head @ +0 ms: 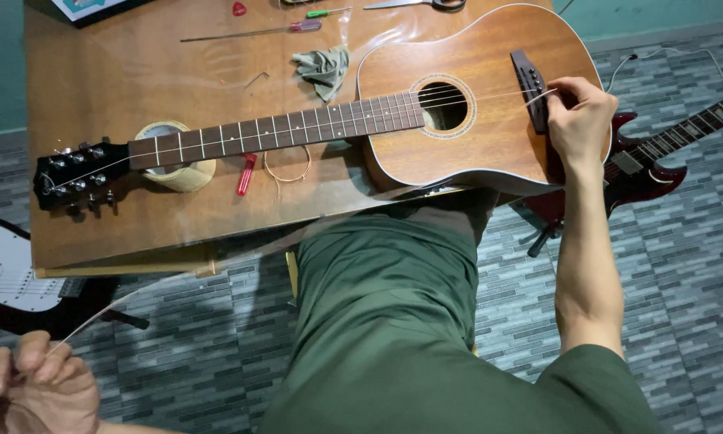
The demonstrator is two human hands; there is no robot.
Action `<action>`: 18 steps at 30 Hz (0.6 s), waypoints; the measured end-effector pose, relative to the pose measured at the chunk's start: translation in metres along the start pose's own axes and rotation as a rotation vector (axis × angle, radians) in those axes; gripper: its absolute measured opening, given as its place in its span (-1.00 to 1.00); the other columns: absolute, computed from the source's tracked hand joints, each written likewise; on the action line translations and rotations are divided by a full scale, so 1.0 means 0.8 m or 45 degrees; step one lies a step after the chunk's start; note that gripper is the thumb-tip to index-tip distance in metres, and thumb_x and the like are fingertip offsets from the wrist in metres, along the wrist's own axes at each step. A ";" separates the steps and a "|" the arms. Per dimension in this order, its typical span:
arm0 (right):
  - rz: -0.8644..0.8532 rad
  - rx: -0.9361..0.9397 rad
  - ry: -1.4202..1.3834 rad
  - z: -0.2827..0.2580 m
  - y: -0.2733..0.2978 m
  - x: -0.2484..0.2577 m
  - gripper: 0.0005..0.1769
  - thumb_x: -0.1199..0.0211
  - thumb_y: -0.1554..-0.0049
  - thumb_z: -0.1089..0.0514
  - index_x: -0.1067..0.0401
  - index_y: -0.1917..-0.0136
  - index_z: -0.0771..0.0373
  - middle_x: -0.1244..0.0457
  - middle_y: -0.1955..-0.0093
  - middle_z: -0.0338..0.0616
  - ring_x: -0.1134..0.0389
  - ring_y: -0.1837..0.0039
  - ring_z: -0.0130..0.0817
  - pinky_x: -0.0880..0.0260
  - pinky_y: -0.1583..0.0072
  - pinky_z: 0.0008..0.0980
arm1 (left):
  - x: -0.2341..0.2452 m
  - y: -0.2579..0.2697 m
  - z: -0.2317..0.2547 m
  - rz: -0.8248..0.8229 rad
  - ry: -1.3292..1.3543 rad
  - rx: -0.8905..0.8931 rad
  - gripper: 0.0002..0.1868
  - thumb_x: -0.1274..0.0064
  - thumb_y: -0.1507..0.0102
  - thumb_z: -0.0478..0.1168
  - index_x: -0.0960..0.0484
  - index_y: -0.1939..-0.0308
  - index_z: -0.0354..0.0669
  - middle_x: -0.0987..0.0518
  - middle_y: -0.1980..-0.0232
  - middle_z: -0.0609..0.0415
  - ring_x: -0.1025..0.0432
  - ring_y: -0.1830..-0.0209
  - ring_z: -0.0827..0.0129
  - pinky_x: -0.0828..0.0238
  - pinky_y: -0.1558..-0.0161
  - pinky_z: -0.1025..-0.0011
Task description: The person replaces the strings on an acoustic guitar. They uncoil new strings, thread them through the bridge, and wind them onto the tuning pegs at the headstock. The person uses a red string winder to tighten the strings and plucks them to check the tension.
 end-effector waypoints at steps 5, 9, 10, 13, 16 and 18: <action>-0.110 0.003 0.156 0.033 0.000 -0.002 -0.89 -0.38 -0.26 0.42 -0.66 -0.06 0.38 -0.42 0.03 0.04 -0.41 0.04 -0.19 -0.40 0.02 -0.29 | -0.046 -0.022 -0.011 0.079 -0.304 0.035 -0.79 0.03 -0.68 0.00 -0.65 -0.14 0.06 -0.43 -0.28 0.06 -0.39 -0.11 0.42 -0.28 -0.25 0.52; -0.235 -0.060 0.302 0.049 -0.006 -0.005 -0.88 -0.46 -0.25 0.34 -0.69 -0.08 0.32 -0.42 0.06 0.05 -0.39 0.10 -0.17 -0.39 0.06 -0.21 | -0.067 -0.040 -0.029 0.106 -0.282 0.017 -0.78 0.07 -0.66 -0.06 -0.63 -0.13 -0.05 -0.47 -0.26 -0.02 -0.41 -0.16 0.35 -0.33 -0.28 0.48; -0.235 -0.062 0.303 0.043 -0.007 -0.005 -0.88 -0.46 -0.25 0.34 -0.69 -0.08 0.32 -0.42 0.06 0.05 -0.39 0.10 -0.17 -0.39 0.06 -0.21 | -0.078 -0.045 -0.037 0.106 -0.282 0.020 -0.78 0.07 -0.66 -0.06 -0.63 -0.13 -0.05 -0.47 -0.26 -0.02 -0.41 -0.16 0.35 -0.33 -0.28 0.48; -0.404 -0.075 0.594 0.032 -0.004 -0.018 -0.80 -0.31 -0.35 0.26 -0.62 0.11 0.36 -0.28 0.11 0.07 -0.34 0.12 -0.02 -0.38 0.11 -0.06 | -0.103 -0.059 -0.055 0.228 -0.300 -0.049 -0.76 0.14 -0.62 -0.13 -0.62 -0.04 -0.11 -0.55 -0.18 -0.09 -0.45 -0.08 0.30 -0.41 -0.21 0.47; -0.309 0.125 0.891 0.031 0.005 -0.037 -0.81 -0.07 -0.29 0.32 -0.38 0.17 0.42 -0.15 0.00 0.19 -0.21 0.08 0.18 -0.28 0.05 0.04 | -0.116 -0.071 -0.069 0.158 -0.264 -0.070 -0.77 0.11 -0.58 -0.17 -0.62 -0.01 -0.20 -0.56 -0.16 -0.16 -0.47 -0.11 0.22 -0.46 -0.19 0.45; -0.272 0.099 0.889 0.037 0.009 -0.036 -0.77 -0.09 -0.33 0.21 -0.43 0.09 0.40 -0.19 -0.04 0.21 -0.27 0.06 0.22 -0.31 0.07 0.11 | -0.121 -0.079 -0.076 0.090 -0.181 -0.044 -0.77 0.10 -0.59 -0.21 -0.61 -0.04 -0.30 -0.57 -0.18 -0.22 -0.48 -0.12 0.17 -0.46 -0.24 0.39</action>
Point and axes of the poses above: each hand's wrist, its own y-axis away from the middle knuckle, its own x-axis out of the back of the hand, z = x × y, the point moved 1 cm from there along -y, towards the middle knuckle
